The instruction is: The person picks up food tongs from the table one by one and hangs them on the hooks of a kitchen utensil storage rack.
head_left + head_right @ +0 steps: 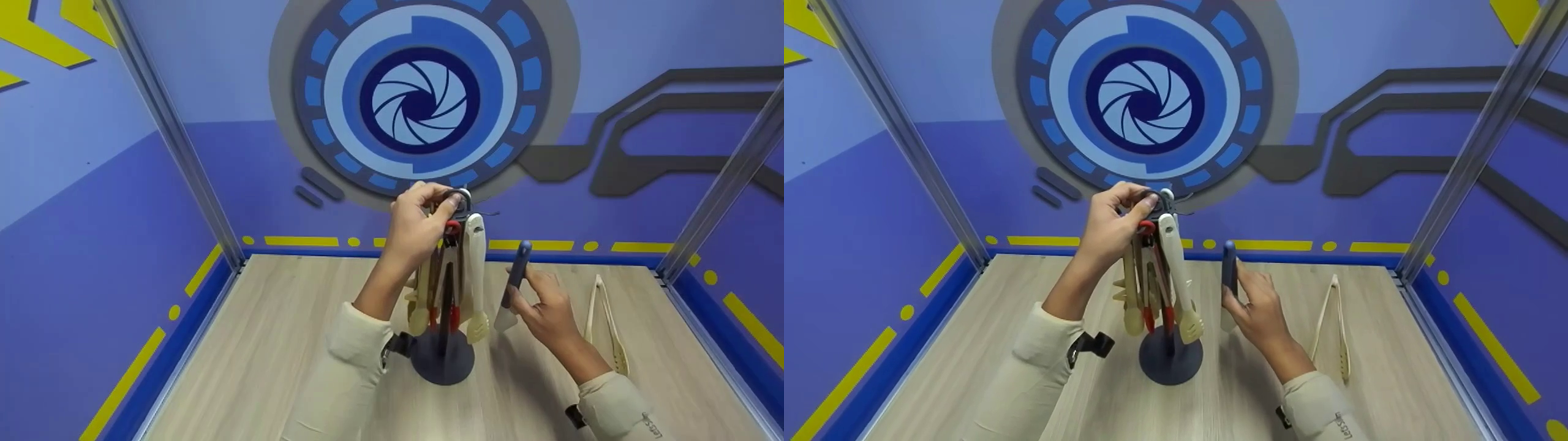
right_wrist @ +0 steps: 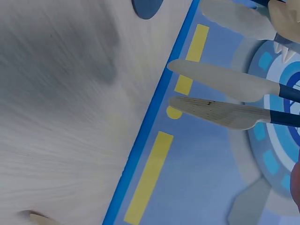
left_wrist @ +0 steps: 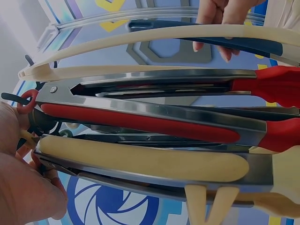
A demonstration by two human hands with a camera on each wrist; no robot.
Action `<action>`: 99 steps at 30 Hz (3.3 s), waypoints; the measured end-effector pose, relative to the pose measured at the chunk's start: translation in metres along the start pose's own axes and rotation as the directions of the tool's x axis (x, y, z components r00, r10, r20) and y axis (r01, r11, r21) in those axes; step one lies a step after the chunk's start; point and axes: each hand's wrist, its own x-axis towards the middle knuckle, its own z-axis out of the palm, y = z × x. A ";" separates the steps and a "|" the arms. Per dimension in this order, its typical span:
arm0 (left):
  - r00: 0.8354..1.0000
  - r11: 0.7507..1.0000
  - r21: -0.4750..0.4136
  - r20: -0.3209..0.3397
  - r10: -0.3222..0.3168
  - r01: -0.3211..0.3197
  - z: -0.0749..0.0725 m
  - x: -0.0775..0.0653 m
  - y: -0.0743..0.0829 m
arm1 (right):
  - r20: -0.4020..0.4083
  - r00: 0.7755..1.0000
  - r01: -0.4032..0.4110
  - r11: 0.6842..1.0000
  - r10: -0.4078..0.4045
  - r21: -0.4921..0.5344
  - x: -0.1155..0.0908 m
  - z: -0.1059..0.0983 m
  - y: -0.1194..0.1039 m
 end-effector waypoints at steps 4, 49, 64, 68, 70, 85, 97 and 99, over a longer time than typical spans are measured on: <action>1.000 1.000 -0.003 0.001 -0.011 0.011 0.000 0.000 0.000 | -0.002 1.000 0.002 1.000 -0.002 0.025 0.003 -0.002 -0.006; 1.000 0.998 -0.054 0.019 -0.007 0.008 0.000 0.000 -0.001 | -0.115 0.986 -0.128 0.988 0.118 -0.083 0.070 0.017 -0.055; 1.000 0.998 -0.062 0.020 -0.002 0.003 0.002 -0.001 -0.001 | -0.100 0.989 -0.119 0.985 0.107 -0.124 0.071 0.018 -0.055; 1.000 0.999 -0.045 0.018 -0.002 0.003 0.002 0.000 -0.001 | -0.106 0.989 -0.118 0.986 0.105 -0.120 0.069 0.019 -0.055; 1.000 0.999 -0.037 0.014 -0.006 0.006 0.002 -0.001 -0.002 | -0.102 0.990 -0.110 0.985 0.097 -0.129 0.068 0.020 -0.055; 1.000 0.999 -0.052 0.014 0.009 -0.008 0.000 0.000 -0.002 | -0.121 0.992 -0.050 0.987 0.032 -0.151 0.073 0.013 -0.053; 1.000 0.998 -0.055 0.021 0.006 -0.005 0.000 0.000 -0.004 | -0.048 0.998 -0.042 0.995 0.038 -0.085 0.074 0.006 -0.047; 1.000 0.999 -0.053 0.022 0.004 -0.003 -0.001 -0.001 -0.003 | -0.049 0.999 -0.019 0.995 0.014 -0.099 0.074 0.006 -0.048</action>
